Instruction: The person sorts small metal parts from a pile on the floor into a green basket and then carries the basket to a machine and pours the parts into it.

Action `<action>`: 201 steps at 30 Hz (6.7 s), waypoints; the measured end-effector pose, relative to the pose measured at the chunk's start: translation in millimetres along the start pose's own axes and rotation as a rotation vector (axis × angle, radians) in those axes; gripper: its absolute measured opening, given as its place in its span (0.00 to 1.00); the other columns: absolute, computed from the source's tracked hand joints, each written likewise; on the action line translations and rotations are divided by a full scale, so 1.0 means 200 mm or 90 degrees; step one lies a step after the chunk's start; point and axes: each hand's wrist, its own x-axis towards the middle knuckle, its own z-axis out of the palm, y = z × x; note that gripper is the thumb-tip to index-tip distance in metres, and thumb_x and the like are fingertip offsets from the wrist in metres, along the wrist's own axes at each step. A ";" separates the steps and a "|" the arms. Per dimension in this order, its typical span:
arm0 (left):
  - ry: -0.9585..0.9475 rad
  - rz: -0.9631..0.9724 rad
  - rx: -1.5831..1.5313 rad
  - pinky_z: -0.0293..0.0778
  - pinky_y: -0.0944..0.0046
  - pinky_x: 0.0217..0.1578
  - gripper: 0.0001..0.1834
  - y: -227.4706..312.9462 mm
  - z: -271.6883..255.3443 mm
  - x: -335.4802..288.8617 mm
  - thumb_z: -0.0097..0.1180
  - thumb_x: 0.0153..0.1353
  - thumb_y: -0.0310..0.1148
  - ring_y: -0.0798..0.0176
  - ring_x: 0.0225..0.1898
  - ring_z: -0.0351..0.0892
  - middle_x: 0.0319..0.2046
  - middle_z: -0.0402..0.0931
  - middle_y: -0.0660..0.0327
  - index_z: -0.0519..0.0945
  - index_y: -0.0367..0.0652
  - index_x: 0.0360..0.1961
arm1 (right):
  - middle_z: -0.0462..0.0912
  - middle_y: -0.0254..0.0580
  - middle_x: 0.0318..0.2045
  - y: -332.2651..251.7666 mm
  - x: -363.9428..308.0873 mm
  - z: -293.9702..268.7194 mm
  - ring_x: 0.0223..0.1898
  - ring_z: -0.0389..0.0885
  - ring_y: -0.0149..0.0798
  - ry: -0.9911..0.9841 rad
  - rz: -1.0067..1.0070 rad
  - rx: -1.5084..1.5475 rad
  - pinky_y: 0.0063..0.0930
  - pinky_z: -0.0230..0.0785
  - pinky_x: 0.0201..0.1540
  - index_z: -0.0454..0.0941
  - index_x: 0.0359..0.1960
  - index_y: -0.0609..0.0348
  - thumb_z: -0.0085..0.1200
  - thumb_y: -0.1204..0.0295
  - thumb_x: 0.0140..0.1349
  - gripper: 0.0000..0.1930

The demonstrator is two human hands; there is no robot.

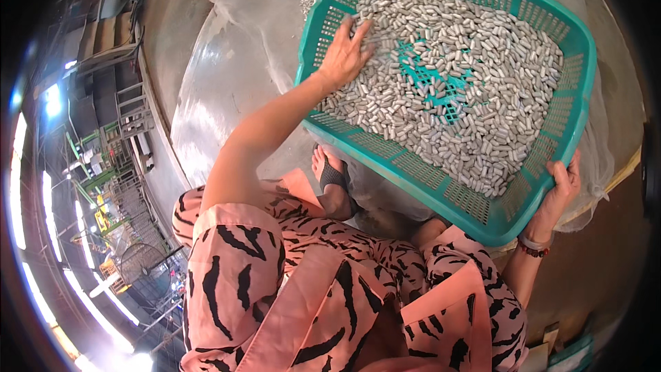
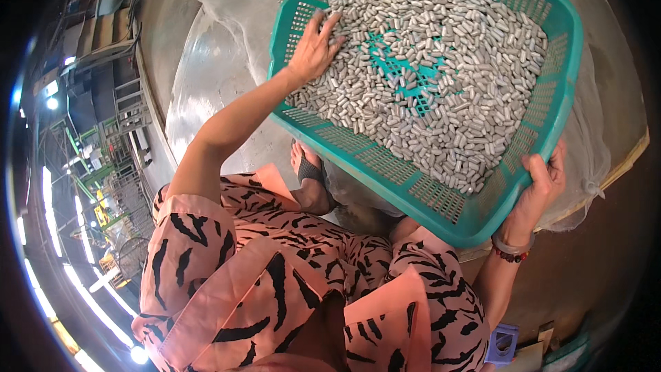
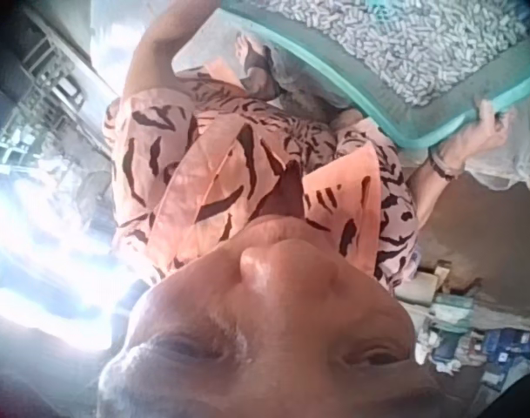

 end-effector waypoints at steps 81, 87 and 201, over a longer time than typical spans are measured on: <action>-0.052 -0.072 0.073 0.61 0.44 0.50 0.32 0.22 0.11 -0.05 0.48 0.60 0.53 0.40 0.47 0.63 0.49 0.61 0.43 0.60 0.51 0.61 | 0.68 0.28 0.33 -0.06 -0.06 0.04 0.32 0.66 0.23 0.006 -0.015 -0.013 0.14 0.59 0.37 0.74 0.35 0.66 0.47 0.78 0.48 0.11; -0.264 0.081 -0.146 0.61 0.45 0.49 0.32 0.64 0.08 -0.30 0.54 0.55 0.54 0.41 0.48 0.61 0.48 0.62 0.44 0.66 0.46 0.55 | 0.67 0.27 0.32 -0.06 -0.05 0.05 0.30 0.64 0.23 -0.017 0.007 -0.001 0.14 0.58 0.37 0.72 0.29 0.63 0.46 0.79 0.47 0.06; 0.278 -0.087 0.066 0.71 0.53 0.38 0.12 -0.06 0.30 0.42 0.51 0.58 0.39 0.46 0.35 0.72 0.31 0.73 0.50 0.73 0.40 0.32 | 0.64 0.29 0.29 -0.03 -0.05 0.01 0.29 0.61 0.24 0.036 -0.001 -0.012 0.15 0.54 0.35 0.70 0.26 0.63 0.44 0.81 0.46 0.05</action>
